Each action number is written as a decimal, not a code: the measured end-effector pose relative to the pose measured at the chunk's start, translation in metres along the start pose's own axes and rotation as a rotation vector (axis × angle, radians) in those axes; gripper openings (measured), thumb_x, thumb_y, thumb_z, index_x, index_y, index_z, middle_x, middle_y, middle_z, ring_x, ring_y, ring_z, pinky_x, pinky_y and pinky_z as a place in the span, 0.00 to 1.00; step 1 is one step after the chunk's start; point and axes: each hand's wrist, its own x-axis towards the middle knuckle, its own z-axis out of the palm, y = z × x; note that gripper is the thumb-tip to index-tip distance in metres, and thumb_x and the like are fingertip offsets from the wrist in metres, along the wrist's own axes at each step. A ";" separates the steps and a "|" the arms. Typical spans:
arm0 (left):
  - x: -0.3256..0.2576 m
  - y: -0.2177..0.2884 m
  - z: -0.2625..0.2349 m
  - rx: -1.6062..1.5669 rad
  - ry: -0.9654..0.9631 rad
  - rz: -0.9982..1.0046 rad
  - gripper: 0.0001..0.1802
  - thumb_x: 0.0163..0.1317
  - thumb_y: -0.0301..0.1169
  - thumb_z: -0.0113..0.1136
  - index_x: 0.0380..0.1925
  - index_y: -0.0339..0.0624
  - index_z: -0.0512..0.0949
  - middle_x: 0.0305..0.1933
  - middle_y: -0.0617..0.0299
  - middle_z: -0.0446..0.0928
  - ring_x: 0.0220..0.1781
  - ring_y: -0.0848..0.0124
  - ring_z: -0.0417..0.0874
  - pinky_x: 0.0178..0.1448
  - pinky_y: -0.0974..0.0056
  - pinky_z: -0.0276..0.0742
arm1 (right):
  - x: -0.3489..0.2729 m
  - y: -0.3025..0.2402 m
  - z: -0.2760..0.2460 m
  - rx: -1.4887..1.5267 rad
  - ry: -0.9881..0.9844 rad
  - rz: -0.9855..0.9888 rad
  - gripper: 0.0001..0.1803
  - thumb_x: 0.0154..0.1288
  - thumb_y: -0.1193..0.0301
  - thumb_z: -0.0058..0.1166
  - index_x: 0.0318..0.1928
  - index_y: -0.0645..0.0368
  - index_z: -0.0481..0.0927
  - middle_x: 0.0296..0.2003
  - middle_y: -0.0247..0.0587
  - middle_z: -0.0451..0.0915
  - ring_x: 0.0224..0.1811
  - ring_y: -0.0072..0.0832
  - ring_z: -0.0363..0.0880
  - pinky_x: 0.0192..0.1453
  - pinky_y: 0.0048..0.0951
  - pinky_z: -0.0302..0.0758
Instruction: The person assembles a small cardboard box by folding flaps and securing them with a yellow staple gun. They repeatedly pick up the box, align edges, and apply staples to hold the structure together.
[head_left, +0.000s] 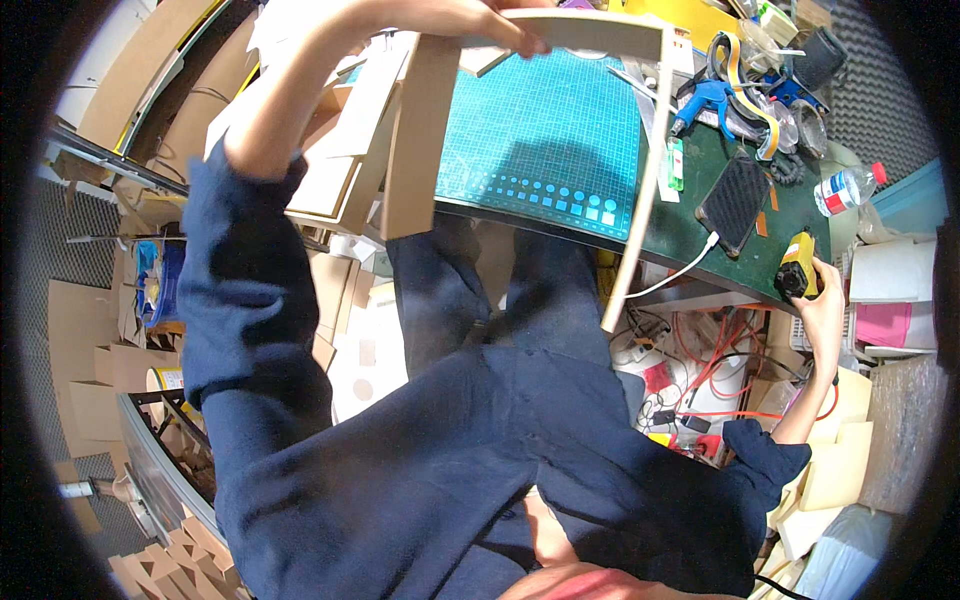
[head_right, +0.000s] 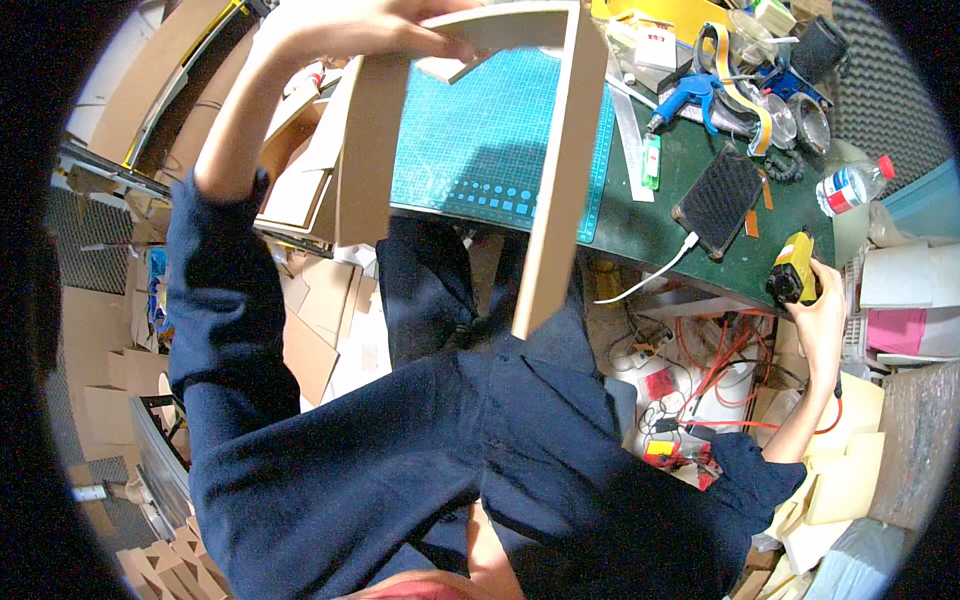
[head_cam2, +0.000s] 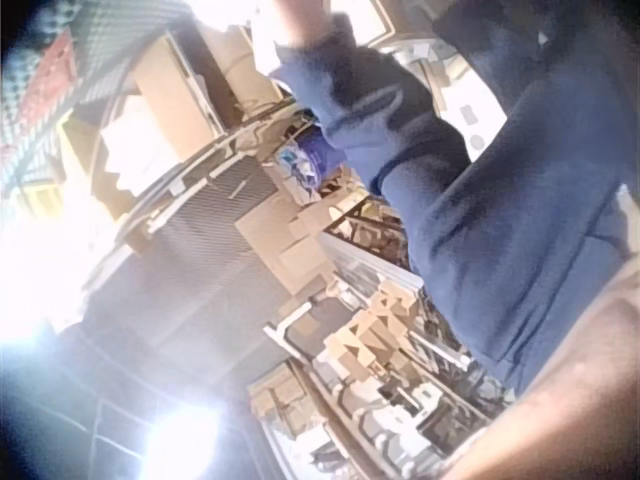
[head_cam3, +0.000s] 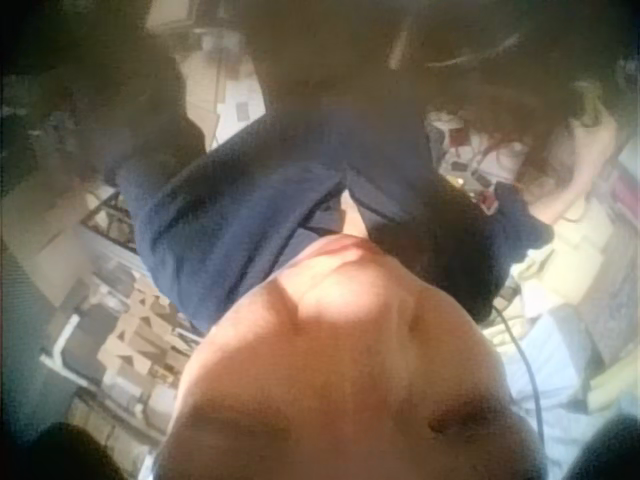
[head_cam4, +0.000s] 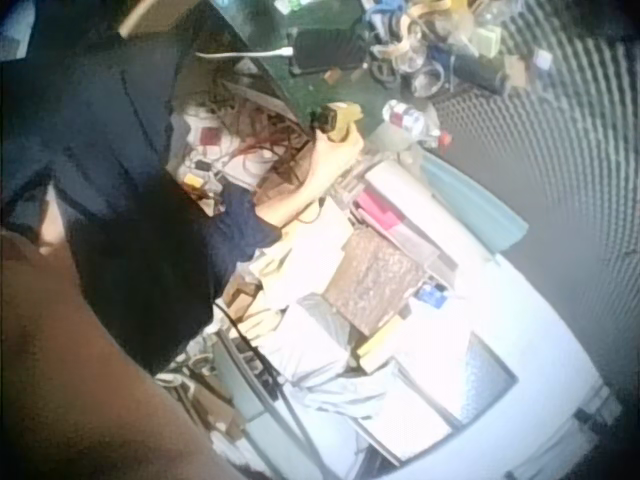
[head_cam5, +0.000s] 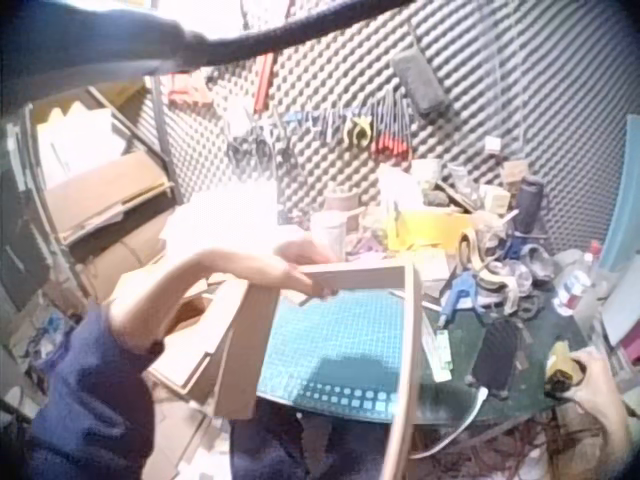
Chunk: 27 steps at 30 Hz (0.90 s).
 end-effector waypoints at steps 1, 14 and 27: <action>0.006 0.001 0.000 0.032 -0.093 -0.149 0.21 0.65 0.41 0.63 0.54 0.41 0.82 0.40 0.61 0.85 0.42 0.71 0.83 0.52 0.64 0.77 | 0.006 0.000 0.005 -0.023 0.007 -0.031 0.34 0.46 0.84 0.66 0.60 0.64 0.76 0.55 0.48 0.78 0.59 0.41 0.78 0.67 0.35 0.71; 0.051 -0.128 0.034 0.448 0.166 -0.062 0.24 0.63 0.45 0.66 0.49 0.36 0.83 0.41 0.55 0.85 0.44 0.64 0.84 0.49 0.58 0.80 | 0.002 0.040 0.028 0.233 -0.055 -0.045 0.38 0.56 0.81 0.64 0.69 0.61 0.69 0.64 0.47 0.73 0.68 0.41 0.70 0.75 0.36 0.63; -0.139 -0.069 0.050 0.640 0.275 -0.915 0.38 0.62 0.64 0.61 0.50 0.36 0.78 0.41 0.51 0.80 0.40 0.65 0.81 0.45 0.63 0.79 | -0.028 -0.228 0.055 0.517 -0.006 -0.454 0.21 0.65 0.80 0.54 0.58 0.56 0.80 0.59 0.46 0.75 0.52 0.32 0.79 0.56 0.31 0.78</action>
